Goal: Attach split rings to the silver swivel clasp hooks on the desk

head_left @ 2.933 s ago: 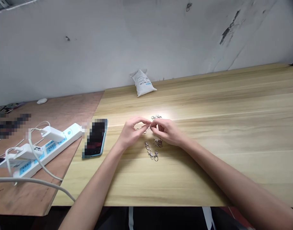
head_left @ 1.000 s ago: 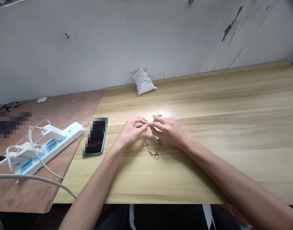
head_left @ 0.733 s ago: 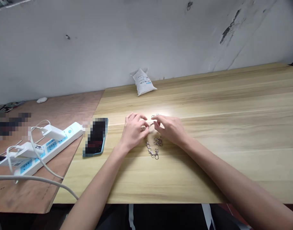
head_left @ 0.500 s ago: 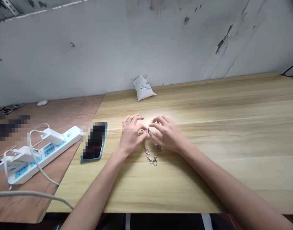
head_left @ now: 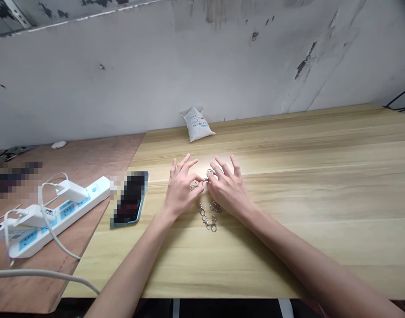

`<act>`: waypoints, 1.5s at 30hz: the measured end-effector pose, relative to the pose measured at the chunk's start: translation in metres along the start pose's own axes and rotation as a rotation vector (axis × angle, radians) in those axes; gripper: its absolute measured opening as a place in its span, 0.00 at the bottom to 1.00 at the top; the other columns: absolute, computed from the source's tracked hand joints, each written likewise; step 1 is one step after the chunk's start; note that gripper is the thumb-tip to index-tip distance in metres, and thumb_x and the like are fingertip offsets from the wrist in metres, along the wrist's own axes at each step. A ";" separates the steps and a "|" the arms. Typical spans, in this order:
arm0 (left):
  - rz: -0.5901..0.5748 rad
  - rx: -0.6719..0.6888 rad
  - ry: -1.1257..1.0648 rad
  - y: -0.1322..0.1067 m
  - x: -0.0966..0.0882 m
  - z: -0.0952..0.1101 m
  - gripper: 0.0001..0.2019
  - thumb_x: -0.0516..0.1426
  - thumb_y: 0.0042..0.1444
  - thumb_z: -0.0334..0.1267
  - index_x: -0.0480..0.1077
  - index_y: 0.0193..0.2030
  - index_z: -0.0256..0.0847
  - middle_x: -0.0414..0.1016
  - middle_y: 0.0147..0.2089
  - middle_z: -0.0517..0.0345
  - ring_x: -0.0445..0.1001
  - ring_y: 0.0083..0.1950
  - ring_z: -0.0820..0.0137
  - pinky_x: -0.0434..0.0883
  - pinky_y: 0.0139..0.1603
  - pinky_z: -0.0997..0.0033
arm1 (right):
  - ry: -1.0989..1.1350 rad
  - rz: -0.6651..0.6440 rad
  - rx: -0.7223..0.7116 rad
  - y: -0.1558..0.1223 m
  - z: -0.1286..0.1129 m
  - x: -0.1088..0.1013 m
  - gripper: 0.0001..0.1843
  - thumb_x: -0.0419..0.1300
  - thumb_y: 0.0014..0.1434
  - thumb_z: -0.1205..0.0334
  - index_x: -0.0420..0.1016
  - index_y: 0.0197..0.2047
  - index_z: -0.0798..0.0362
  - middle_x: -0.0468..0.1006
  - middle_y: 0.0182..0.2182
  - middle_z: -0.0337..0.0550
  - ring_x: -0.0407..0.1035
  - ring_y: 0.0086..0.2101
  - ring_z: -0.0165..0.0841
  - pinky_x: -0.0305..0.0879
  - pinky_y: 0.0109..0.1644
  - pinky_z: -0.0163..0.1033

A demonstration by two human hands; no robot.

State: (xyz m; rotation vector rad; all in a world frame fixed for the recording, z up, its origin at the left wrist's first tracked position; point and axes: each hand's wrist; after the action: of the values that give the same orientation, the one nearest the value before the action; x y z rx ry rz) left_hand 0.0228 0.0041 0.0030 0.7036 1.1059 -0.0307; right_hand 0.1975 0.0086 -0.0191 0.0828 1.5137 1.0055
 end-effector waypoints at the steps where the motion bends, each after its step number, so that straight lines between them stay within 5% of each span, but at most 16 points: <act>1: 0.000 -0.004 0.001 0.000 0.000 0.000 0.04 0.60 0.57 0.34 0.75 0.31 0.43 0.70 0.62 0.51 0.55 0.72 0.58 0.44 0.73 0.37 | -0.005 0.021 0.008 0.000 -0.002 -0.001 0.11 0.54 0.64 0.64 0.79 0.38 0.56 0.75 0.52 0.55 0.61 0.59 0.46 0.42 0.68 0.61; 6: 0.008 -0.039 0.009 -0.001 0.000 0.001 0.05 0.60 0.57 0.35 0.76 0.31 0.43 0.69 0.62 0.50 0.54 0.72 0.57 0.45 0.72 0.37 | -0.004 0.119 0.068 0.002 -0.011 -0.004 0.12 0.56 0.63 0.60 0.78 0.31 0.54 0.79 0.44 0.51 0.63 0.58 0.47 0.40 0.69 0.62; 18: 0.034 -0.019 0.073 -0.001 -0.002 0.006 0.05 0.60 0.57 0.36 0.75 0.31 0.43 0.66 0.65 0.51 0.53 0.72 0.56 0.47 0.71 0.36 | -0.029 0.077 0.051 0.000 -0.012 0.000 0.12 0.55 0.60 0.71 0.78 0.30 0.54 0.80 0.42 0.50 0.63 0.57 0.45 0.39 0.69 0.63; 33: 0.076 0.084 0.164 0.002 -0.007 -0.001 0.07 0.57 0.61 0.37 0.75 0.34 0.43 0.62 0.68 0.53 0.52 0.73 0.57 0.47 0.72 0.39 | 0.471 -0.148 0.049 -0.002 0.000 -0.003 0.11 0.54 0.65 0.64 0.77 0.35 0.50 0.78 0.46 0.46 0.67 0.51 0.40 0.49 0.65 0.61; 42: -0.027 0.062 0.055 0.001 -0.007 -0.006 0.07 0.59 0.60 0.39 0.76 0.44 0.47 0.62 0.67 0.52 0.54 0.72 0.56 0.53 0.69 0.40 | 0.319 -0.113 0.045 -0.001 0.010 -0.001 0.11 0.52 0.66 0.64 0.77 0.37 0.52 0.77 0.45 0.49 0.67 0.49 0.41 0.49 0.65 0.60; 45: -0.034 0.090 0.049 0.001 -0.006 -0.005 0.06 0.58 0.61 0.38 0.77 0.40 0.48 0.63 0.67 0.53 0.54 0.72 0.57 0.53 0.69 0.41 | 0.261 -0.106 -0.011 0.000 0.009 -0.005 0.12 0.52 0.66 0.65 0.77 0.36 0.53 0.76 0.46 0.50 0.67 0.50 0.41 0.47 0.66 0.59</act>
State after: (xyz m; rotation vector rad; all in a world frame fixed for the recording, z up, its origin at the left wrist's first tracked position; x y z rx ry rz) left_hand 0.0160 0.0058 0.0076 0.7696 1.1689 -0.0930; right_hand 0.2064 0.0108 -0.0139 -0.1410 1.7301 0.9666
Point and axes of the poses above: each hand's wrist, its own y-axis towards the middle knuckle, its own x-axis out of the palm, z = x × y
